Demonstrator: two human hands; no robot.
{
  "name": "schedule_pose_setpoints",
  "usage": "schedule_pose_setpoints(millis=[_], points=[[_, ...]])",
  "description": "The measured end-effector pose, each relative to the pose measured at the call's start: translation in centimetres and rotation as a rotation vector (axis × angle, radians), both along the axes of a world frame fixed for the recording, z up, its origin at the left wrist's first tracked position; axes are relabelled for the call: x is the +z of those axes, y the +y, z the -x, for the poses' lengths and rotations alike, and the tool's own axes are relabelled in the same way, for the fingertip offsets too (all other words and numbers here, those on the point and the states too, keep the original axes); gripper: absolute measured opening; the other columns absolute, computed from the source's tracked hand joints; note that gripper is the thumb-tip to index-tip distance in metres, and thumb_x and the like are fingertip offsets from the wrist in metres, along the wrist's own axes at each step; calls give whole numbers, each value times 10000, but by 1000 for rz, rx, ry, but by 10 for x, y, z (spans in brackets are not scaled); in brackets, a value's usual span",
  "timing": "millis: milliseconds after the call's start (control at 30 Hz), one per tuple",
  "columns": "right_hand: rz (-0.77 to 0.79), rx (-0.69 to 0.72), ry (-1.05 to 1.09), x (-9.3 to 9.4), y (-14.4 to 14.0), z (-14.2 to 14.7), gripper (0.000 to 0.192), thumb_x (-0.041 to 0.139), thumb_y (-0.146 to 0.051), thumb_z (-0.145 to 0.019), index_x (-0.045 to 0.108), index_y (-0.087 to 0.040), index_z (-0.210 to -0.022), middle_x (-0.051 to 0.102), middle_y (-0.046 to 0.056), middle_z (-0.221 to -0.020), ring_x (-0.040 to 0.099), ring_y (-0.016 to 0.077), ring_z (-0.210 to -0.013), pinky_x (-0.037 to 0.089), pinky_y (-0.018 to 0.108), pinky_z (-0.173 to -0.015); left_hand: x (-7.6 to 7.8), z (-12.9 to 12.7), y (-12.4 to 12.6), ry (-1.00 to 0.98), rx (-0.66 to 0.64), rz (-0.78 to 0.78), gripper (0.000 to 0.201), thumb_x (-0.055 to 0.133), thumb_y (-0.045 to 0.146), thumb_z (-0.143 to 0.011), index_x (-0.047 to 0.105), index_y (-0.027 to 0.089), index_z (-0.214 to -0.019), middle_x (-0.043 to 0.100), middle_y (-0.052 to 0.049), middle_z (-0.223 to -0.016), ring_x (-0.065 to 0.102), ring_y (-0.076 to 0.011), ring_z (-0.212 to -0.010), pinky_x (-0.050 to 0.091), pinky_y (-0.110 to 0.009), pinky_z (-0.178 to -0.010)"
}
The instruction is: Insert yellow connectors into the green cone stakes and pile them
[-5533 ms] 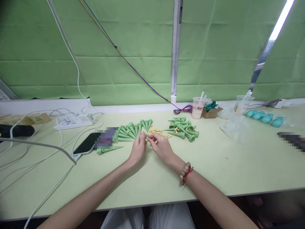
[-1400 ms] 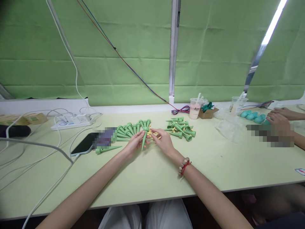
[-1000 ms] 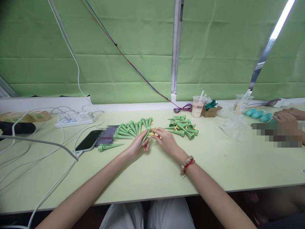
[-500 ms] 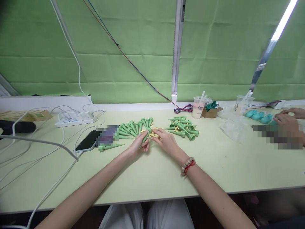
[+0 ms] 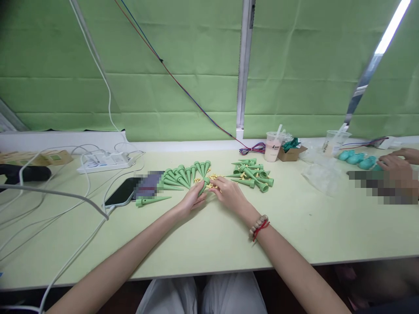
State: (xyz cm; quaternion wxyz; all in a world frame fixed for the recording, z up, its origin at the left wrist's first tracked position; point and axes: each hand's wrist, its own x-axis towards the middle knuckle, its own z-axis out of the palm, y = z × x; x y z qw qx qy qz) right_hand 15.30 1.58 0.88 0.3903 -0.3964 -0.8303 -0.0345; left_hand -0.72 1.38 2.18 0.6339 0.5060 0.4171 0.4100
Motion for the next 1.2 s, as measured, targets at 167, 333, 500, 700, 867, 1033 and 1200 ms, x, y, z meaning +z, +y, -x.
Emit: schedule_pose_setpoints(millis=[167,333,500,700,867,1033,1200], points=[[13,59,66,5,-4,-1,120,521,-239,-858,612,-164,-840,617,69,-782,563,166,-689,428,271,-623,-3,-7,-5,3,97,-92,372,552,553,-752,438,201,-784,201,103,-496,188,-33,-392,132,-167,-393],[318,124,360,8,-8,10,322,477,-375,-855,520,-186,-598,540,17,-598,498,141,-593,399,270,-598,-12,-6,-2,2,137,-304,369,504,555,-783,483,217,-928,302,74,-569,289,-66,-469,272,-194,-474],[924,298,896,6,-1,23,439,508,-588,-739,490,-179,-582,453,-33,-512,454,99,-467,398,253,-527,-9,-1,2,219,168,-522,466,494,532,-805,490,220,-1151,291,74,-506,273,-91,-452,216,-222,-467],[579,148,630,6,-5,18,341,529,-485,-788,609,-156,-748,547,0,-598,538,133,-569,438,264,-580,-5,-4,5,78,222,-317,464,508,580,-773,449,210,-1047,226,102,-478,245,-69,-403,199,-202,-420],[216,47,393,2,-7,15,214,585,-316,-798,626,-163,-942,636,45,-743,590,161,-679,469,295,-675,-5,-7,5,0,169,-221,397,526,571,-766,430,221,-925,219,112,-467,234,-50,-392,189,-178,-408],[127,31,281,2,-7,13,190,494,-311,-855,624,-186,-795,647,80,-800,584,186,-731,452,318,-712,-11,-8,3,24,143,-310,402,526,545,-777,447,219,-997,265,106,-474,261,-65,-402,198,-191,-417],[723,161,751,3,-5,23,404,426,-486,-830,410,-206,-540,445,-16,-495,502,137,-508,451,286,-579,-7,-8,-9,171,158,-456,445,544,479,-787,496,222,-1146,407,70,-489,368,-99,-445,275,-210,-468]])
